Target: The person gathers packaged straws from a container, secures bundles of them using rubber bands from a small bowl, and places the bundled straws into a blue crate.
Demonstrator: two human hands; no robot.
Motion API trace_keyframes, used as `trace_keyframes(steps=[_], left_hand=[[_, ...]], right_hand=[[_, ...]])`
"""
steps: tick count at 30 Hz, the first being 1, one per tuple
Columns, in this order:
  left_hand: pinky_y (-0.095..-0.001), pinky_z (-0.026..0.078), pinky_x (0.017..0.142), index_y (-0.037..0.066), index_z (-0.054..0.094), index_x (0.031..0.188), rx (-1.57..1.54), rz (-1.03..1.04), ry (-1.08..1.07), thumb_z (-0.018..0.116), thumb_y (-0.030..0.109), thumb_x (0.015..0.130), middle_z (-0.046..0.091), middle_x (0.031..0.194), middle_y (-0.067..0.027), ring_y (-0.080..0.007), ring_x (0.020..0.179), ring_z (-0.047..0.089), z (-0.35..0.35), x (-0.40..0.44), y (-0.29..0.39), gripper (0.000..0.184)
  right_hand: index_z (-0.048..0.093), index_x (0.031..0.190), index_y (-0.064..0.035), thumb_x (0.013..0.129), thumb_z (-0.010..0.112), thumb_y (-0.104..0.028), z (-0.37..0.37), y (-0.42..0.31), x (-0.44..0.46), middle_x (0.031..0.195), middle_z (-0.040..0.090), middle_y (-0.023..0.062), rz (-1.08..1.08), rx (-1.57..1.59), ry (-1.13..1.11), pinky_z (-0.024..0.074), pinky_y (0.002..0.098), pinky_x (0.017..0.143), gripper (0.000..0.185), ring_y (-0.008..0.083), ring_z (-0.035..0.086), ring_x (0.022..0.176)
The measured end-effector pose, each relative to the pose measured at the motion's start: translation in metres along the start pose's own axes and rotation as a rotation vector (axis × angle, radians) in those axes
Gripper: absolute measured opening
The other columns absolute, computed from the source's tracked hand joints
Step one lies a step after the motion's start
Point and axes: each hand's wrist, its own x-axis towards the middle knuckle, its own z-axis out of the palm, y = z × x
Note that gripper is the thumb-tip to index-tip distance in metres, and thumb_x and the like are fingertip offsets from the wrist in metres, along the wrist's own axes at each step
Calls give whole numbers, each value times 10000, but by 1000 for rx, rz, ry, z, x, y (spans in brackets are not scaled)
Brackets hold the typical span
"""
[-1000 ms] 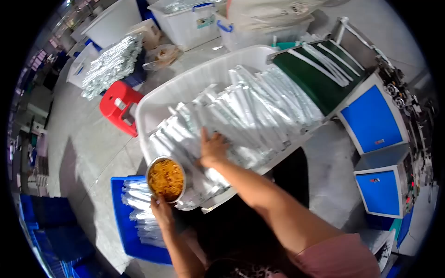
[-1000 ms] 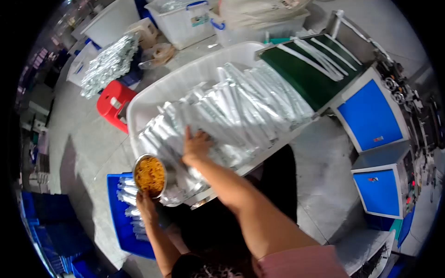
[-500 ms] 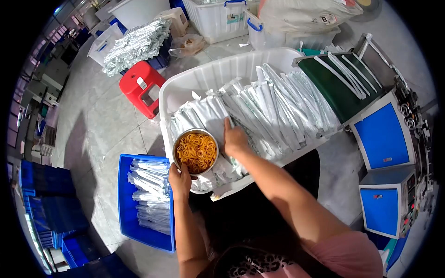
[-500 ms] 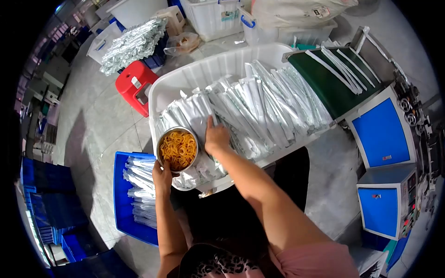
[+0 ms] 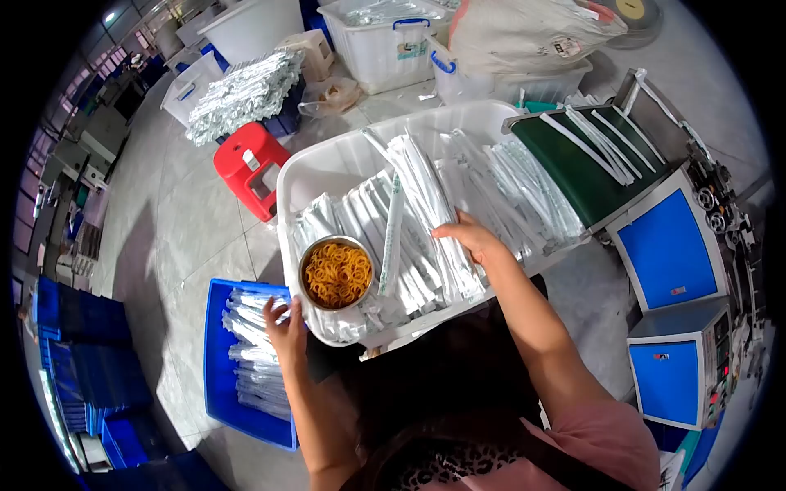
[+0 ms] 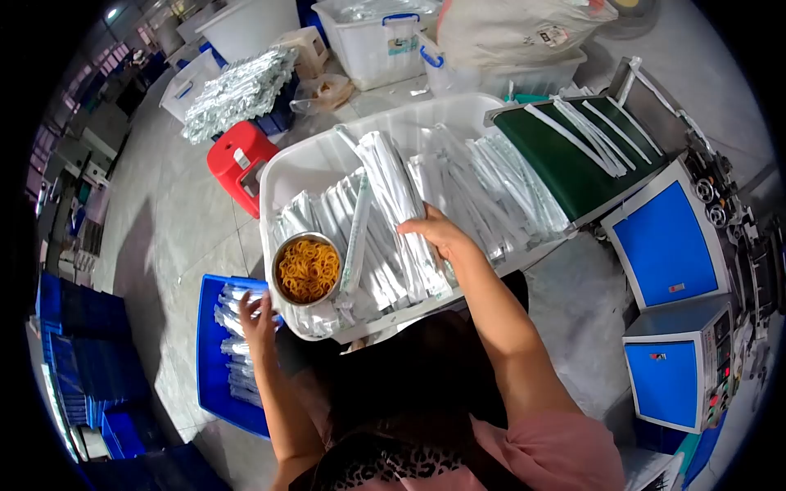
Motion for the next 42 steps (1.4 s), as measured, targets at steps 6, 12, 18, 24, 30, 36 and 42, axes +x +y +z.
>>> trace_keyframes(steps=[6,12,18,24,30,36,42], left_hand=[[-262,466,699,-21,432,1132,-210,367,-289,720,113,698,543,929,-76,-145,819,539,58,-53,64,538],[-371,460,809,-66,417,1146,-671,-312,-738,747,150,656,555,1038,-176,-269,933,561,169,-58,81,629],[-344,471,665,-1,422,1142,-902,-537,-871,558,-7,633,528,780,-96,-214,700,544,157,-64,56,527],[-329,441,668,0,451,1059,-849,-510,-969,614,2,553,539,748,-87,-208,673,539,149,-65,43,531],[-336,432,684,10,462,1020,-831,-540,-1036,654,34,509,510,749,-73,-213,683,520,129,-78,40,546],[-341,446,701,23,497,1015,-843,-532,-1031,653,41,518,520,880,-100,-231,765,529,120,-82,33,521],[-338,429,685,28,476,999,-922,-498,-1036,645,27,522,517,830,-89,-228,733,508,116,-90,38,506]], right_hand=[[322,1272,-17,583,728,-118,-14,9,-40,1096,509,127,-81,2,-15,433,360,871,806,227,505,1017],[122,1342,16,621,691,-173,44,12,-123,1021,527,266,-415,-894,-3,446,382,789,938,366,552,914],[529,1099,4,761,641,-229,-30,22,-69,710,615,136,-201,-525,-136,472,287,602,425,219,595,617],[323,1275,-7,751,624,-287,-20,32,11,1220,430,195,-460,-1144,283,351,372,937,666,304,422,1128],[532,925,-33,756,584,-268,14,105,40,902,585,124,-452,-1477,353,489,398,662,294,313,597,761],[570,782,-25,738,572,-165,10,19,7,734,586,169,-801,-900,487,467,402,639,147,332,579,705],[529,1047,-17,765,575,-272,38,71,42,912,568,184,-139,-1345,321,443,416,804,383,357,552,925]])
